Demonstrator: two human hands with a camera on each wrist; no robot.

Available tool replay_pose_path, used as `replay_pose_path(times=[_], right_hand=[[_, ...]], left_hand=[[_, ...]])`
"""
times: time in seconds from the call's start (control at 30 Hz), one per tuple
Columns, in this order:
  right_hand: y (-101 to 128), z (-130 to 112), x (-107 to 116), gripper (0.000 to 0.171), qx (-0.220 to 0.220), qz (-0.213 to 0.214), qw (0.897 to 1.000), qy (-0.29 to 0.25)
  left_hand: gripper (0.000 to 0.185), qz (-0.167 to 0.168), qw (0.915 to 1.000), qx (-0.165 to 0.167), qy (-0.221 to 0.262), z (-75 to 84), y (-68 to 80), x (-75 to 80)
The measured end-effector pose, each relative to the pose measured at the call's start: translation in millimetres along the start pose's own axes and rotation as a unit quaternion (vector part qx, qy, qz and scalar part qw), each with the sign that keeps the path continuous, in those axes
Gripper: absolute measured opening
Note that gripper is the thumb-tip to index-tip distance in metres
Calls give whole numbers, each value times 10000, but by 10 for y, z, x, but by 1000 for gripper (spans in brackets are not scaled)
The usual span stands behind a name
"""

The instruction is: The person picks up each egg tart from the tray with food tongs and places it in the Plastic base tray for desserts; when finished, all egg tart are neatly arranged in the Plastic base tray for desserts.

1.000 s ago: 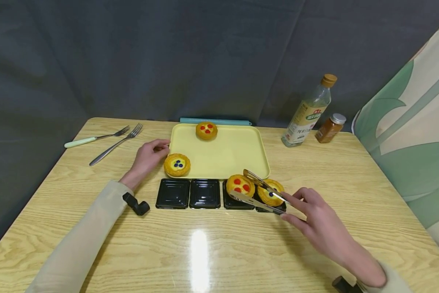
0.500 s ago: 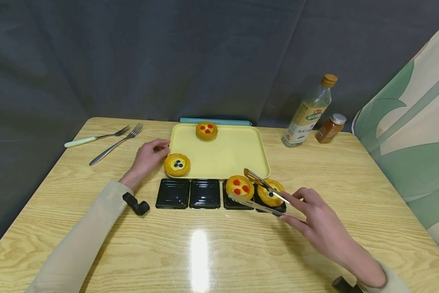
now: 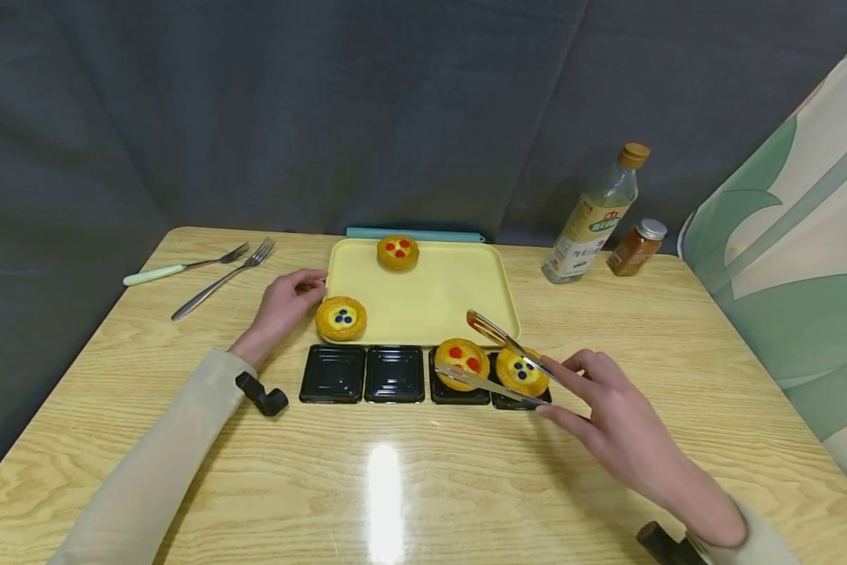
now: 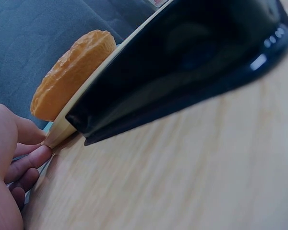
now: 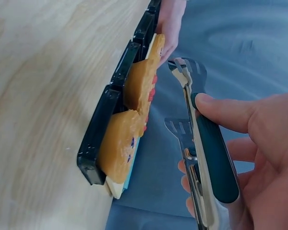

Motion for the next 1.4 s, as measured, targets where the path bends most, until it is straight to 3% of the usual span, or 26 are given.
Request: replay_pose_path(times=[0.33,1.1,1.4], right_hand=[[-218,-76,-76,58,161,54,9997,-184],[-868,-434,-604,54,159,-545,9963,-643],[-999,-549,-840,55,196,-816,9953,-490]], left_hand=[[36,1,10000,-43,54,1,6,-3],[35,7,9999,-133,80,33,-3,12],[36,-16,9999,-128,99,22,8,6]])
Point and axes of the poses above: each hand's wrist, its own y-axis away from the middle knuckle, its own x-axis out of the back of the hand, z = x × y, the point moved 3 cm from there along -y, towards the middle knuckle, and after that the axes turned 13 degrees about z, right-handed, at the moved point
